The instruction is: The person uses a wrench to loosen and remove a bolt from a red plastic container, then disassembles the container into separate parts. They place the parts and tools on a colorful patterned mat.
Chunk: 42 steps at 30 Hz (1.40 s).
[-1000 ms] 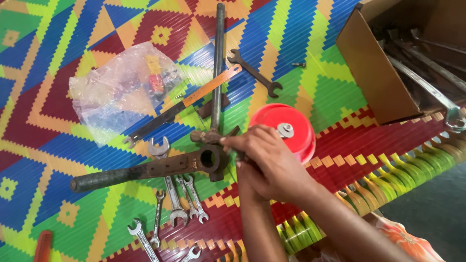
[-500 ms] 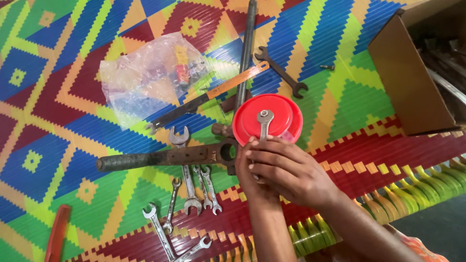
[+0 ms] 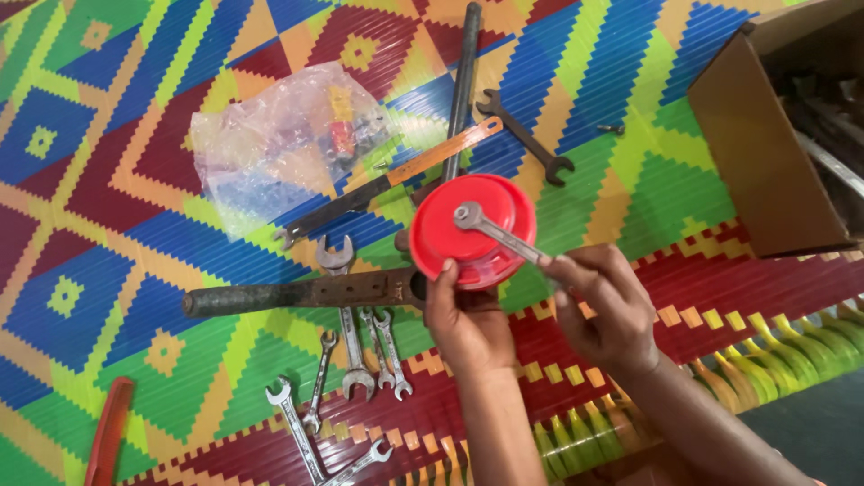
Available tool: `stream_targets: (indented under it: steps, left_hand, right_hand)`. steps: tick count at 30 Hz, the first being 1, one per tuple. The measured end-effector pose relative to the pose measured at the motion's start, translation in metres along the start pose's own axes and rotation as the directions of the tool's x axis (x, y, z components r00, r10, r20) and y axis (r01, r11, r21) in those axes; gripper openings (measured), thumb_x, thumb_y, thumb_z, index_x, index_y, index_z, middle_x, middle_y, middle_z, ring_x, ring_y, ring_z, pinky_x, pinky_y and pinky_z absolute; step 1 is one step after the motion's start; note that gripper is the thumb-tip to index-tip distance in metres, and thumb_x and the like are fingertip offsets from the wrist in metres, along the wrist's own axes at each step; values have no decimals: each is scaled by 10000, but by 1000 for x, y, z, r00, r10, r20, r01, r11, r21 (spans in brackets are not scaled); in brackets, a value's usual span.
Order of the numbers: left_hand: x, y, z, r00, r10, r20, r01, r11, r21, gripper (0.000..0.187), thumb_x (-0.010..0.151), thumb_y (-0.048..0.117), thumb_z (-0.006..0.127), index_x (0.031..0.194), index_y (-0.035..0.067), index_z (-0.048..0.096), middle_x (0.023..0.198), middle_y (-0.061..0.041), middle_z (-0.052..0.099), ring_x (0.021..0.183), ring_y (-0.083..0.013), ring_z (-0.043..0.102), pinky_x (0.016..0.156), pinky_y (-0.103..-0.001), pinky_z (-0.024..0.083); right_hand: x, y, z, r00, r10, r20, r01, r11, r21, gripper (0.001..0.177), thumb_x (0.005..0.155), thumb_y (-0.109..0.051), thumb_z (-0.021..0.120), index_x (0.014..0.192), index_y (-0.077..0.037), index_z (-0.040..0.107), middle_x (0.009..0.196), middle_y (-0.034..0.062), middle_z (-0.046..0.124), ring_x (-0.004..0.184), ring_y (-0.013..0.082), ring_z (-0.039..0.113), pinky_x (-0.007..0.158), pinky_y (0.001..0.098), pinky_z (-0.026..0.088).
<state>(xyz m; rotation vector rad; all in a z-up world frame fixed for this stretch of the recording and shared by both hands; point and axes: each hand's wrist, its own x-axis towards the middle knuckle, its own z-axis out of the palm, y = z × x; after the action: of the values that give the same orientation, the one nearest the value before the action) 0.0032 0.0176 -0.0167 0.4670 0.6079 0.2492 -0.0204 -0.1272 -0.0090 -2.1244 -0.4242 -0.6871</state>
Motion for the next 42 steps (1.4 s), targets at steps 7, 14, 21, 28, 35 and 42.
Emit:
stream_targets:
  steps: [7, 14, 21, 28, 35, 42]
  left_hand:
    - [3, -5, -7, 990, 43, 131, -49, 998, 43, 359, 904, 72, 650, 1255, -1, 625, 1141, -117, 716, 963, -193, 710, 804, -353, 592]
    - [6, -22, -11, 968, -107, 226, 42, 960, 275, 276, 890, -9, 630, 1162, -27, 673, 1064, -94, 740, 925, -151, 704, 823, -309, 569]
    - [3, -23, -13, 958, -130, 257, -37, 830, 557, 166, 844, 64, 676, 978, 7, 755, 862, -13, 726, 782, -75, 610, 761, -236, 474]
    - [2, -24, -18, 943, -209, 261, -38, 708, 705, 226, 897, 131, 721, 707, 29, 655, 665, 65, 525, 615, -51, 398, 565, -278, 305]
    - [-4, -24, -9, 937, -263, 230, 11, 680, 733, 212, 895, 146, 702, 727, 18, 676, 672, 60, 549, 605, -49, 414, 539, -274, 324]
    - [-5, -23, -7, 944, -267, 191, 43, 678, 734, 190, 884, 132, 685, 742, 6, 698, 690, 37, 607, 619, -59, 472, 558, -271, 377]
  right_hand:
    - [0, 35, 15, 818, 573, 44, -500, 672, 545, 256, 1051, -34, 584, 1292, 15, 654, 1046, 67, 666, 913, 102, 628, 761, 259, 533]
    - [6, 74, 9, 663, 747, 53, -569, 456, 684, 259, 1053, -72, 596, 1293, 20, 628, 985, 27, 639, 833, 75, 575, 747, 223, 495]
    - [6, 93, 7, 676, 730, 100, -475, 329, 816, 295, 1045, -45, 614, 1334, -29, 557, 1161, 44, 641, 830, 69, 562, 734, 215, 492]
    - [10, 92, 7, 609, 763, 219, -545, 201, 814, 454, 950, -2, 661, 1371, -73, 507, 1311, 83, 653, 1007, 93, 626, 807, 242, 543]
    - [14, 87, 5, 668, 696, 263, -596, 289, 749, 467, 931, -4, 697, 1375, -42, 558, 1353, 73, 641, 1198, 111, 619, 989, 234, 535]
    - [18, 76, 1, 742, 558, 371, -614, 344, 710, 622, 898, -38, 732, 1479, -45, 509, 1462, 68, 584, 1195, 132, 583, 1018, 281, 500]
